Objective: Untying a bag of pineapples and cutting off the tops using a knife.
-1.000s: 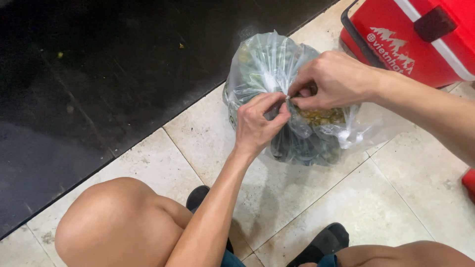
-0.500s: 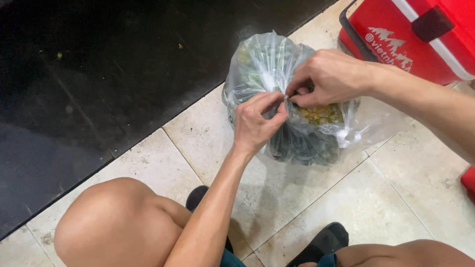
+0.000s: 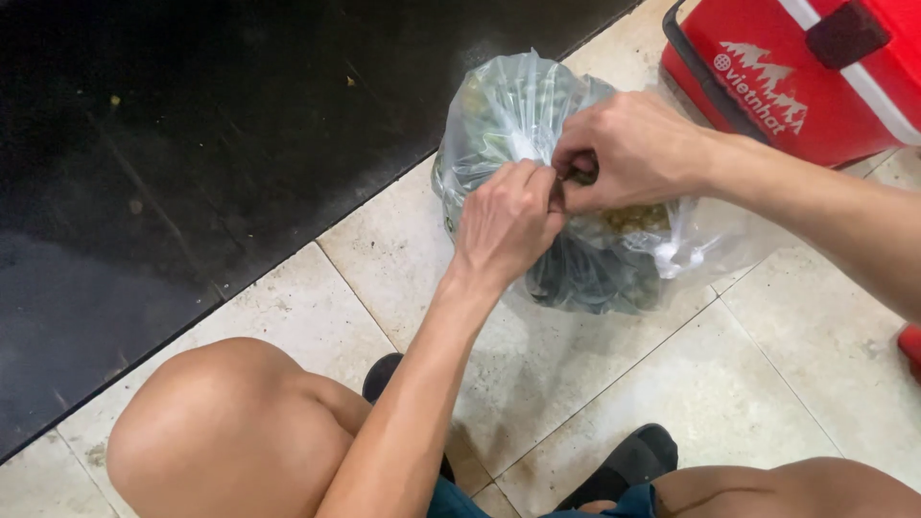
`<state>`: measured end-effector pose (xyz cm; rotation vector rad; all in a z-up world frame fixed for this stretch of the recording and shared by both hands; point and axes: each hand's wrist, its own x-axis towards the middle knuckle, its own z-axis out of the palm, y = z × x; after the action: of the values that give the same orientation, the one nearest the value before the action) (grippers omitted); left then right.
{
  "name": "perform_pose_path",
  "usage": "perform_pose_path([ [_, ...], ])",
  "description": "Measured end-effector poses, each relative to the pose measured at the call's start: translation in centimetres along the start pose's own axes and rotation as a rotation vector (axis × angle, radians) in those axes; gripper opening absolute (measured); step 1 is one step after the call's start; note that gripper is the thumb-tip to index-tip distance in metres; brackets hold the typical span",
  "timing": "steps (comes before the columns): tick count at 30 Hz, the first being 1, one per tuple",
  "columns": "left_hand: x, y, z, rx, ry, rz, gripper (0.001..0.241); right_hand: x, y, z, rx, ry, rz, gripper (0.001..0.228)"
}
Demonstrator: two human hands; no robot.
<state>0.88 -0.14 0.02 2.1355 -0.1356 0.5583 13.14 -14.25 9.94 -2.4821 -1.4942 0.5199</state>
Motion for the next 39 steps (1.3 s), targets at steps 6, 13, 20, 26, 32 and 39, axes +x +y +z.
perform_pose_path([
  [6,0.2,1.3,-0.3,0.061,0.007,-0.004,0.028,-0.9,0.3,1.1,-0.053,0.198,-0.011,0.026],
  [13,0.3,0.9,0.6,-0.249,0.052,-0.289,0.021,-1.0,-0.1,0.7,0.051,0.154,0.075,0.024],
  [20,0.0,-0.7,0.6,-0.438,-0.01,-0.248,0.006,-0.6,3.4,-1.0,-0.164,0.18,-0.044,0.016],
  [26,-0.5,-1.3,1.7,-0.564,-0.034,-0.342,0.005,-1.4,0.3,-2.2,-0.059,0.097,-0.072,0.023],
  [32,-0.4,-0.7,-0.2,-0.582,-0.068,-0.33,0.007,-0.6,-0.5,-0.8,-0.192,0.072,-0.178,0.02],
  [39,-0.3,0.1,-2.7,-0.753,-0.329,-0.274,0.022,0.0,4.8,0.9,0.141,0.302,0.235,0.019],
])
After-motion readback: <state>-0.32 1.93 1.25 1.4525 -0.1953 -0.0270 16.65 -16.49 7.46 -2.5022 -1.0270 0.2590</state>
